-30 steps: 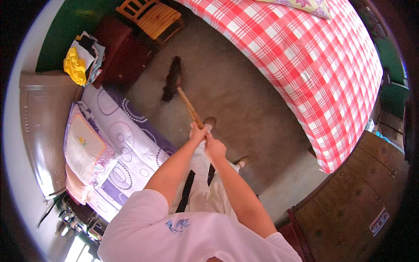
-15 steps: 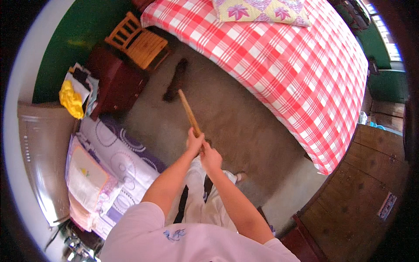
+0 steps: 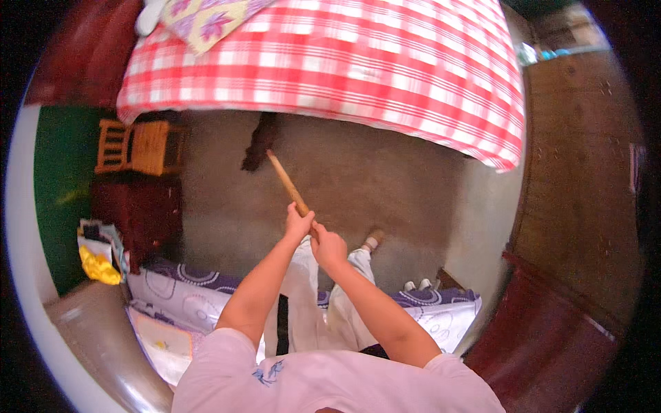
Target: The person sweeps the concrete floor of a bedroom using a traditional straw broom. They move around furniture, including beds, a fan, and a rocking chair, sweeping debris across the floor.
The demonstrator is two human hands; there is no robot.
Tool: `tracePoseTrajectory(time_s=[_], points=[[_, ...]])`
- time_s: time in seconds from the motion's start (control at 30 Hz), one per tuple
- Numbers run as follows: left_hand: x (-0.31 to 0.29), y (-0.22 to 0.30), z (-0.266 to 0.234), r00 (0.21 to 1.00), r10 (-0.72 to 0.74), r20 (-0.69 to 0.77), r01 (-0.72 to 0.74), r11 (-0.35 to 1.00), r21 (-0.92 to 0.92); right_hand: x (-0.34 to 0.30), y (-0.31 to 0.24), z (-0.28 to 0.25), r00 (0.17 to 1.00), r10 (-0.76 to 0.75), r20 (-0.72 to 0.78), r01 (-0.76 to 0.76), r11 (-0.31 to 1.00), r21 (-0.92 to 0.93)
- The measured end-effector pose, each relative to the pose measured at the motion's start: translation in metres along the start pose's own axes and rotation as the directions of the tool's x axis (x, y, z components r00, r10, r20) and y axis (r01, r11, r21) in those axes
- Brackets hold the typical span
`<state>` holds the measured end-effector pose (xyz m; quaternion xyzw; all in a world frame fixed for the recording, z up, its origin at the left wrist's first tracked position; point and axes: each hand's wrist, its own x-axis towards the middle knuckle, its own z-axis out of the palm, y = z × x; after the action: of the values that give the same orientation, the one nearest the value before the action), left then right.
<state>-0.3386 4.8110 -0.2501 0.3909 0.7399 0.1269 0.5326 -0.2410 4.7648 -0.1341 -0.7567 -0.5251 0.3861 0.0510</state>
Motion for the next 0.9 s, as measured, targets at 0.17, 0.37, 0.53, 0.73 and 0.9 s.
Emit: tracePoseTrajectory(time_s=[0.17, 0.37, 0.53, 0.73, 0.9], points=[[-0.041, 0.054, 0.072, 0.992, 0.037, 0.124, -0.064, 0.975, 0.214, -0.022, 0.066, -0.053, 0.986, 0.143, -0.082, -0.127, 0.976, 0.177], [-0.1, 0.063, 0.223, 0.966, 0.026, 0.258, -0.123, 0.921, 0.37, -0.068, 0.191, -0.118, 0.915, 0.393, -0.092, -0.357, 0.894, 0.271], [-0.191, 0.044, 0.357, 0.877, 0.019, 0.479, -0.256, 0.864, 0.434, -0.151, 0.309, -0.149, 0.781, 0.62, -0.083, -0.577, 0.765, 0.284], [-0.238, 0.027, 0.423, 0.792, 0.127, 0.597, -0.351, 0.895, 0.274, -0.202, 0.367, -0.179, 0.788, 0.605, -0.11, -0.555, 0.777, 0.297], [-0.251, 0.062, 0.412, 0.86, 0.058, 0.508, -0.297, 0.865, 0.404, -0.192, 0.379, -0.183, 0.806, 0.586, -0.085, -0.513, 0.761, 0.397]])
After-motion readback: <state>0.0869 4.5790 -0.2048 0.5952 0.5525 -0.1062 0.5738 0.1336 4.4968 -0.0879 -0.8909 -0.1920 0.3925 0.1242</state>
